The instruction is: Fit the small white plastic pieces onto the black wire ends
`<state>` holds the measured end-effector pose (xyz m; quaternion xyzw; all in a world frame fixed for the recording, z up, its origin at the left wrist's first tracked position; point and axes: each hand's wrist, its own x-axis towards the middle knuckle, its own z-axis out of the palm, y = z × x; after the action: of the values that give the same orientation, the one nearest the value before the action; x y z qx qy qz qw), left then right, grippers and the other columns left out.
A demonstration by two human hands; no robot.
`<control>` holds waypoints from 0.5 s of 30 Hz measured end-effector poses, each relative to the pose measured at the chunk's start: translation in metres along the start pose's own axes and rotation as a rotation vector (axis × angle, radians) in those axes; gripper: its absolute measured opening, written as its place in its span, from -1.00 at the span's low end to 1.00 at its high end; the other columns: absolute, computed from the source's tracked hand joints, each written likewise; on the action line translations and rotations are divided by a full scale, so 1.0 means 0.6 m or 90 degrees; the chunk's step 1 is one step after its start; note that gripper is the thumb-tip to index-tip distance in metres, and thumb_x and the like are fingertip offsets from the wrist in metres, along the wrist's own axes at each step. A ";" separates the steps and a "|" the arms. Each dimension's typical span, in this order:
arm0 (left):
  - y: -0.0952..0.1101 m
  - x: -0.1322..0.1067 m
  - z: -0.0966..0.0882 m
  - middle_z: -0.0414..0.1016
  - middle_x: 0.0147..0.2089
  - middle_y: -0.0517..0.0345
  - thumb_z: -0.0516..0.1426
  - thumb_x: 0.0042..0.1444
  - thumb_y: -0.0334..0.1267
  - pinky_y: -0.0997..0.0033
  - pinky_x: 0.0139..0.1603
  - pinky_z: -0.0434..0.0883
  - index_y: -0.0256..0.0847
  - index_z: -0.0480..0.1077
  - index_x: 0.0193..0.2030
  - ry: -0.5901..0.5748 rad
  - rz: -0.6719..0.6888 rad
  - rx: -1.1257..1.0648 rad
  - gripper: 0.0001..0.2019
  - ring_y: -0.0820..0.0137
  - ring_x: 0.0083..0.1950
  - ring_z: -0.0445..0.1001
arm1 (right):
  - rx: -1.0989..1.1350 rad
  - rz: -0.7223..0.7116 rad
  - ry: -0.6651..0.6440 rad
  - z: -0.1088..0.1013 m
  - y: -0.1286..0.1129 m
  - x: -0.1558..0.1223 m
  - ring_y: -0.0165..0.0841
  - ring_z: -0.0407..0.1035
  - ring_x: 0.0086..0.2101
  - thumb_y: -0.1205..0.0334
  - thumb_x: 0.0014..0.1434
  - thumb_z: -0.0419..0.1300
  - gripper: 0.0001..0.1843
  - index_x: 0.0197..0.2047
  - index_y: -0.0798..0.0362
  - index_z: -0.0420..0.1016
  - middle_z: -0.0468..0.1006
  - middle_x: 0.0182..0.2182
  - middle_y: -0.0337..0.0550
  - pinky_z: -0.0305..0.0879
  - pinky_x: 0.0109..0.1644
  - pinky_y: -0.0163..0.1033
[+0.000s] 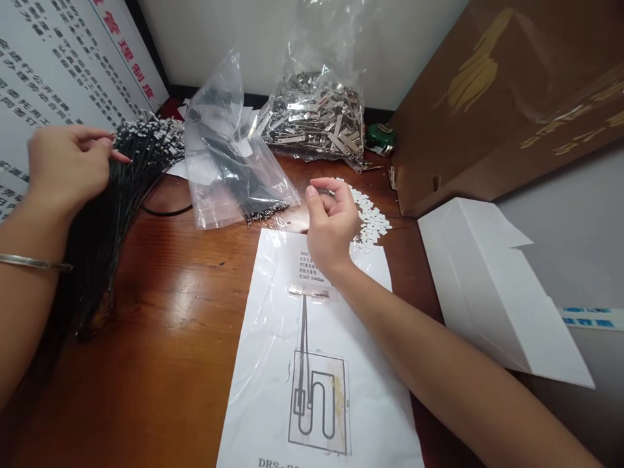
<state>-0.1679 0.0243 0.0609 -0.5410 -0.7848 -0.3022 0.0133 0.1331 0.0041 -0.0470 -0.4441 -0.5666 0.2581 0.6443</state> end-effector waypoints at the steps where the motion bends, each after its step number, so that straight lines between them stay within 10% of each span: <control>1: -0.013 0.011 0.003 0.66 -0.05 0.18 0.05 0.29 -0.13 0.18 -0.05 0.51 -0.21 0.51 0.03 0.013 -0.011 0.009 -0.68 0.49 -0.37 0.39 | 0.011 0.019 0.004 0.001 -0.001 0.000 -0.49 0.02 -0.66 0.09 0.35 0.08 -0.87 -0.15 -0.04 0.29 0.03 -0.63 -0.42 -0.04 -0.63 -0.31; 8: -0.030 0.018 0.022 0.50 0.21 0.27 0.02 0.27 -0.05 -0.11 0.34 0.23 -0.15 0.45 0.16 -0.015 -0.020 0.187 -0.58 0.10 0.24 0.36 | 0.047 0.082 0.011 0.004 -0.015 -0.001 -0.48 0.01 -0.66 0.27 0.28 0.13 -0.95 -0.17 -0.02 0.32 0.04 -0.65 -0.45 0.01 -0.59 -0.31; 15: -0.010 -0.005 0.029 0.33 0.32 0.30 0.02 0.22 0.09 -0.24 0.31 0.10 -0.04 0.41 0.16 -0.048 0.035 0.148 -0.53 -0.05 0.34 0.07 | 0.027 0.065 -0.011 0.004 -0.018 -0.002 -0.51 0.01 -0.67 0.30 0.28 0.10 -0.96 -0.19 -0.02 0.31 0.03 -0.66 -0.47 -0.05 -0.60 -0.33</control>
<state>-0.1662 0.0287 0.0430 -0.5678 -0.7995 -0.1883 0.0545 0.1290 -0.0011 -0.0384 -0.4562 -0.5429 0.3065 0.6350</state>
